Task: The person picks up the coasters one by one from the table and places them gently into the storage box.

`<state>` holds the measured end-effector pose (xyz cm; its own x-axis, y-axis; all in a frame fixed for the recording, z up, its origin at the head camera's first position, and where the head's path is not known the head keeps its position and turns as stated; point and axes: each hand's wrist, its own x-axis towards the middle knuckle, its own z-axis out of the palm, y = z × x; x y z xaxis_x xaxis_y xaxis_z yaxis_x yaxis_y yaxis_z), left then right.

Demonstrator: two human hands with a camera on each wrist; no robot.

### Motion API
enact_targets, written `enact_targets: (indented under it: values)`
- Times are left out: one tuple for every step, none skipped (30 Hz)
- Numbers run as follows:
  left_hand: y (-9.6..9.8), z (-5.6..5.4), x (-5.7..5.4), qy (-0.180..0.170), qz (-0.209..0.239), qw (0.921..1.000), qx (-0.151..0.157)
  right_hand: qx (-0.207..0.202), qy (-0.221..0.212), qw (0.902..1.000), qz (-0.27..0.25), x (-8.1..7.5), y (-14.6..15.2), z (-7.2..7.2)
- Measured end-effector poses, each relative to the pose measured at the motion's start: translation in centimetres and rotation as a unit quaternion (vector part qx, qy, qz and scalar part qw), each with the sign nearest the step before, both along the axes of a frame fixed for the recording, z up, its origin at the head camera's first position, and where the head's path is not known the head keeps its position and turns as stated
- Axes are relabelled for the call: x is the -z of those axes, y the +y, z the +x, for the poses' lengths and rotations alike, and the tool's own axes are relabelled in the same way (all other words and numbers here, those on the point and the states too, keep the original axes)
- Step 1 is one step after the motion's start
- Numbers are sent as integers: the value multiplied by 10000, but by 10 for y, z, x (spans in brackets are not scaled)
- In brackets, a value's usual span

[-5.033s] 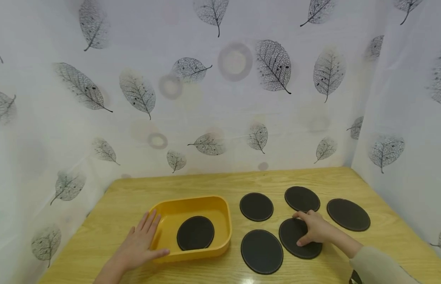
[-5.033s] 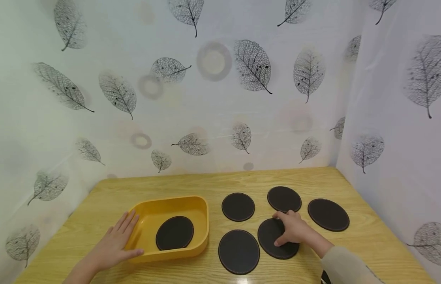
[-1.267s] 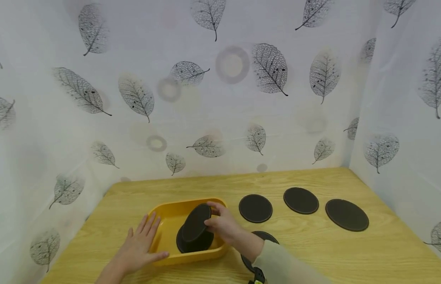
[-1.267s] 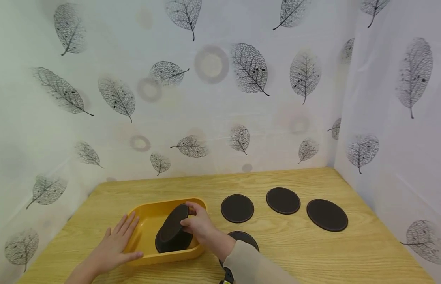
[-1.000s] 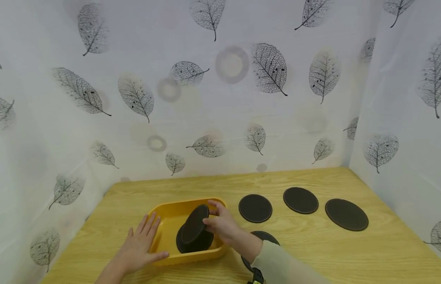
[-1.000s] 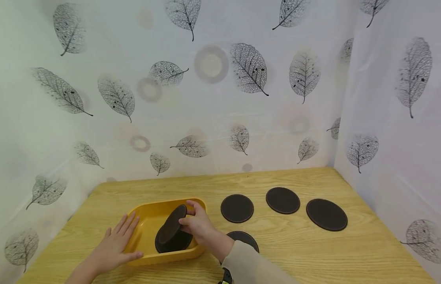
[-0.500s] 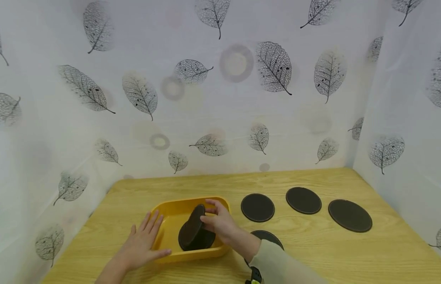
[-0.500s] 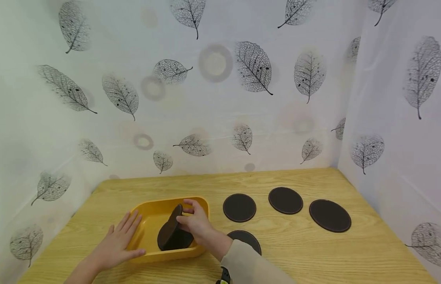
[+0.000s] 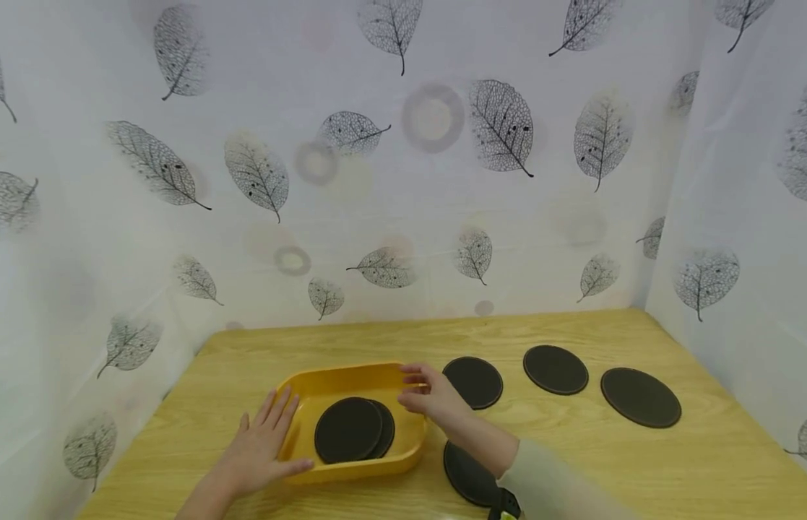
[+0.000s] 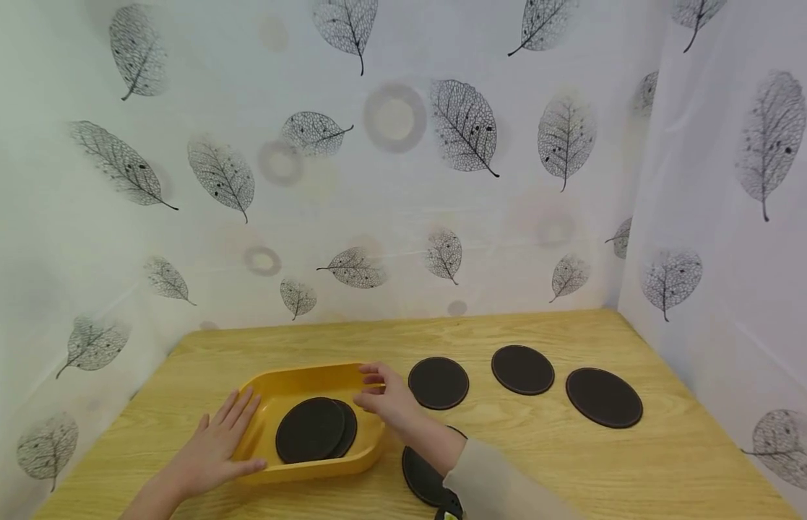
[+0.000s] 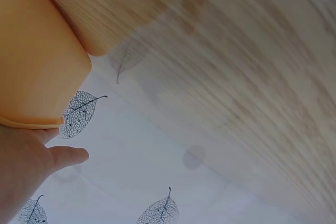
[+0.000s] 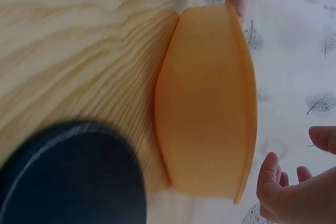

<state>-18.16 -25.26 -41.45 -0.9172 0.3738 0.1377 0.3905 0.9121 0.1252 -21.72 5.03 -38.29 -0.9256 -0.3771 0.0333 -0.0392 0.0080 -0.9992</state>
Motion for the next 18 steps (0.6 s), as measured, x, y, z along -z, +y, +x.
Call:
enact_targets:
  values:
    - [0, 0, 0, 4, 17, 10000, 7, -24, 89, 9998, 185, 1, 7, 1]
    - [-1, 1, 1, 1, 39, 10000, 16, -47, 180, 9992, 365, 1, 13, 2]
    - [-1, 1, 1, 31, 52, 10000, 37, -67, 273, 9983, 508, 3, 20, 2]
    - [-1, 1, 2, 41, 64, 10000, 45, -50, 342, 9974, 626, 4, 27, 3]
    - [-1, 2, 2, 77, 75, 9999, 70, -41, 392, 9966, 725, 5, 35, 3]
    - [-1, 2, 2, 100, 67, 9999, 76, -27, 424, 9959, 801, 6, 43, 4]
    - [-1, 2, 3, 132, 70, 9998, 98, -15, 452, 9951, 882, 8, 51, 4]
    - [0, 3, 3, 152, 60, 9998, 102, 28, 473, 9943, 959, 9, 58, 5]
    - [-1, 2, 3, 191, 33, 9998, 108, 72, 475, 9937, 1011, 11, 66, 5]
    - [-1, 2, 3, 201, 24, 9997, 108, 110, 470, 9930, 1080, 12, 73, 5]
    - [-1, 2, 3, 228, 19, 9997, 118, 157, 453, 9920, 1166, 13, 79, 6]
    - [-1, 2, 2, 222, 18, 9997, 114, 209, 429, 9909, 1257, 15, 85, 6]
    - [0, 2, 2, 232, 16, 9997, 124, 234, 441, 9896, 1351, 16, 91, 6]
    - [0, 2, 2, 215, -4, 9997, 112, 280, 416, 9884, 1435, 17, 96, 7]
    - [0, 1, 1, 206, -13, 9997, 114, 274, 393, 9876, 1495, 18, 100, 7]
    - [0, 2, 1, 192, -14, 9998, 113, 257, 383, 9869, 1544, 19, 103, 7]
    - [0, 2, 1, 169, -13, 9998, 102, 246, 362, 9861, 1603, 19, 106, 8]
    - [0, 2, 0, 152, -18, 9998, 92, 206, 385, 9850, 1668, 20, 108, 8]
